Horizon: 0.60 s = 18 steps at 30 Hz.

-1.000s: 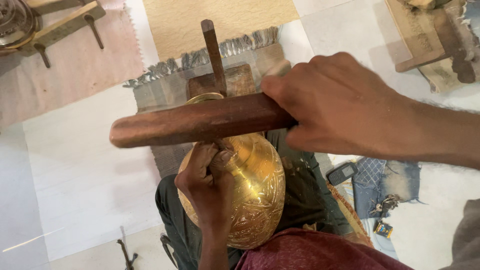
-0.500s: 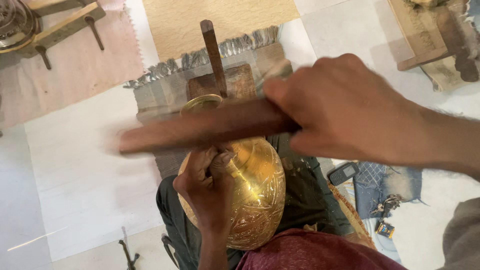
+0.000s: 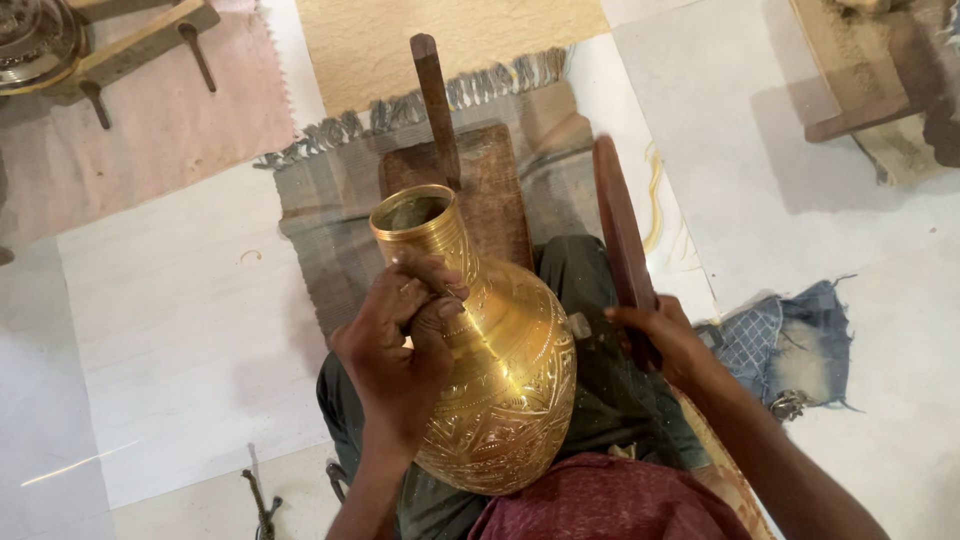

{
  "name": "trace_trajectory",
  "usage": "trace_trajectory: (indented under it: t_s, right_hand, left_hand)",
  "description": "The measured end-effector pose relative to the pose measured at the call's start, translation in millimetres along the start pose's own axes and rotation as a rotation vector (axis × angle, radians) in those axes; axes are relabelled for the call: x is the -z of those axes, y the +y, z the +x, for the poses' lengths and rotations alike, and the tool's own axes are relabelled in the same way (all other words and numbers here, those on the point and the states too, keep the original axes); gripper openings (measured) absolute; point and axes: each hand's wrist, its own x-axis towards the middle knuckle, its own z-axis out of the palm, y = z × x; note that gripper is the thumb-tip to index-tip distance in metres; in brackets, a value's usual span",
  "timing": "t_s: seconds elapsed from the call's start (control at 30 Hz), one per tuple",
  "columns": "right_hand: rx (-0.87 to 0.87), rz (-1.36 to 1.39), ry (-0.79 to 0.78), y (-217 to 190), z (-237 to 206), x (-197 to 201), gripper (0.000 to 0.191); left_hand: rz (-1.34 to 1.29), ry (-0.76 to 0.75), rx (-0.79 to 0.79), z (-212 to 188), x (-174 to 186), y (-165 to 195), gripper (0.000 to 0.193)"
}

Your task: The person holds a brass vessel on their lap and uses a metal chisel and wooden mallet to engrave decorative patterns into its surface. They repeatedly strike the chisel with the mallet while rotating the vessel to work on different areas.

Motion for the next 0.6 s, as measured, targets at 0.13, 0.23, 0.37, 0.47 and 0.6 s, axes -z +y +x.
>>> trace_trajectory:
  t_s: [0.13,0.23,0.37,0.47,0.6]
  right_hand:
    - [0.012,-0.141,0.150,17,-20,15,0.027]
    - [0.164,-0.321,0.178,-5,-43,16,0.030]
    - [0.576,-0.531,0.152,-53,-68,8,0.033]
    - [0.682,-0.676,0.129,-100,-94,3,0.040]
    - [0.739,-0.878,-0.088,-180,-135,-7,0.030]
  left_hand:
    - [0.033,-0.011,-0.062,3,-3,1,0.021]
    - [0.135,0.029,-0.144,0,-3,3,0.019]
    - [0.147,0.033,-0.064,-3,1,9,0.016]
    - [0.155,0.020,0.025,-6,4,14,0.013]
    - [0.187,0.053,-0.056,-13,5,16,0.016]
